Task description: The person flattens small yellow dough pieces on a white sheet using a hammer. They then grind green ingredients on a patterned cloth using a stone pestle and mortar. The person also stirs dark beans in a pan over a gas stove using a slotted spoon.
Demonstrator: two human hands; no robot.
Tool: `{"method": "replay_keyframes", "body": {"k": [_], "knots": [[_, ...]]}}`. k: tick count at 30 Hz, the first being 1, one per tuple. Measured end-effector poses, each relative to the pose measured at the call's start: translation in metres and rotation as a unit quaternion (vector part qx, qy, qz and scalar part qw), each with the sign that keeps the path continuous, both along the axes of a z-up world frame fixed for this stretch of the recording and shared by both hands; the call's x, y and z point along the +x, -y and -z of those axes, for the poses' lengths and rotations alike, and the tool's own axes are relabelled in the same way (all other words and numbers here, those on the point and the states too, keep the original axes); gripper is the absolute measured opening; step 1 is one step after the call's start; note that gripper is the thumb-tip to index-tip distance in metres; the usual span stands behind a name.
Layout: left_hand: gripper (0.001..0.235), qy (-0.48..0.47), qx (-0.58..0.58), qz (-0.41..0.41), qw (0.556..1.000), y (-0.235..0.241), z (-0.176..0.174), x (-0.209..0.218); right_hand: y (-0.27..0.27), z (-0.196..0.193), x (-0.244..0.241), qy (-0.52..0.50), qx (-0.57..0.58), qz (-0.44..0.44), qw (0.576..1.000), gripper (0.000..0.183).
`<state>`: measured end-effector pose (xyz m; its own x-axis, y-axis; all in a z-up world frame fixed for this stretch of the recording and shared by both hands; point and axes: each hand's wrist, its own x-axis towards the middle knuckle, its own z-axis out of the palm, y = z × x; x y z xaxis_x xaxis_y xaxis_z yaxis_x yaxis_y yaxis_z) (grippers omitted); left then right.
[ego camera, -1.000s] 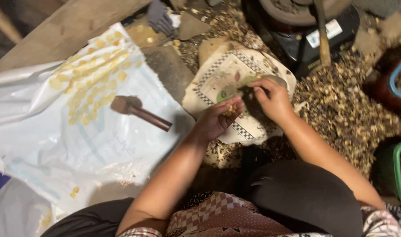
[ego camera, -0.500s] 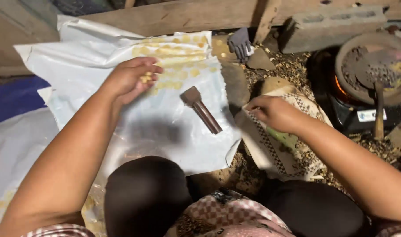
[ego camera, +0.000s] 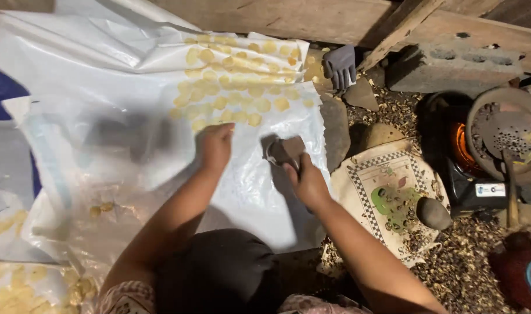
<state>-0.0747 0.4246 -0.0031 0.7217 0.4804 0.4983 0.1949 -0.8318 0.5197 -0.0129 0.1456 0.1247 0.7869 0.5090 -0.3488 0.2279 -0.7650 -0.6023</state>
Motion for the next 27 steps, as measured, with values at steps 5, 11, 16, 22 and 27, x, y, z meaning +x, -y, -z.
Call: {"method": "replay_keyframes", "body": {"k": [5,11,16,22,27], "knots": [[0.008,0.011,0.085,0.087,0.993,0.033,-0.019,0.043,0.003,0.002,0.008,0.023,-0.039,0.040,0.998,0.054],[0.013,-0.078,0.042,0.038,0.995,0.048,-0.017,0.061,-0.031,-0.102,0.033,0.098,0.195,0.085,0.972,0.023],[0.021,-0.145,0.026,0.050,0.988,0.046,-0.038,0.052,-0.043,-0.064,0.049,0.278,0.338,0.036,0.898,0.043],[0.010,-0.016,0.136,0.069,0.988,0.022,-0.051,0.003,-0.069,0.039,0.038,0.132,-0.056,0.000,0.990,0.060],[0.018,0.008,0.127,0.069,0.990,0.020,-0.051,-0.011,-0.068,0.018,0.057,0.047,-0.064,-0.010,0.997,0.055]]}}
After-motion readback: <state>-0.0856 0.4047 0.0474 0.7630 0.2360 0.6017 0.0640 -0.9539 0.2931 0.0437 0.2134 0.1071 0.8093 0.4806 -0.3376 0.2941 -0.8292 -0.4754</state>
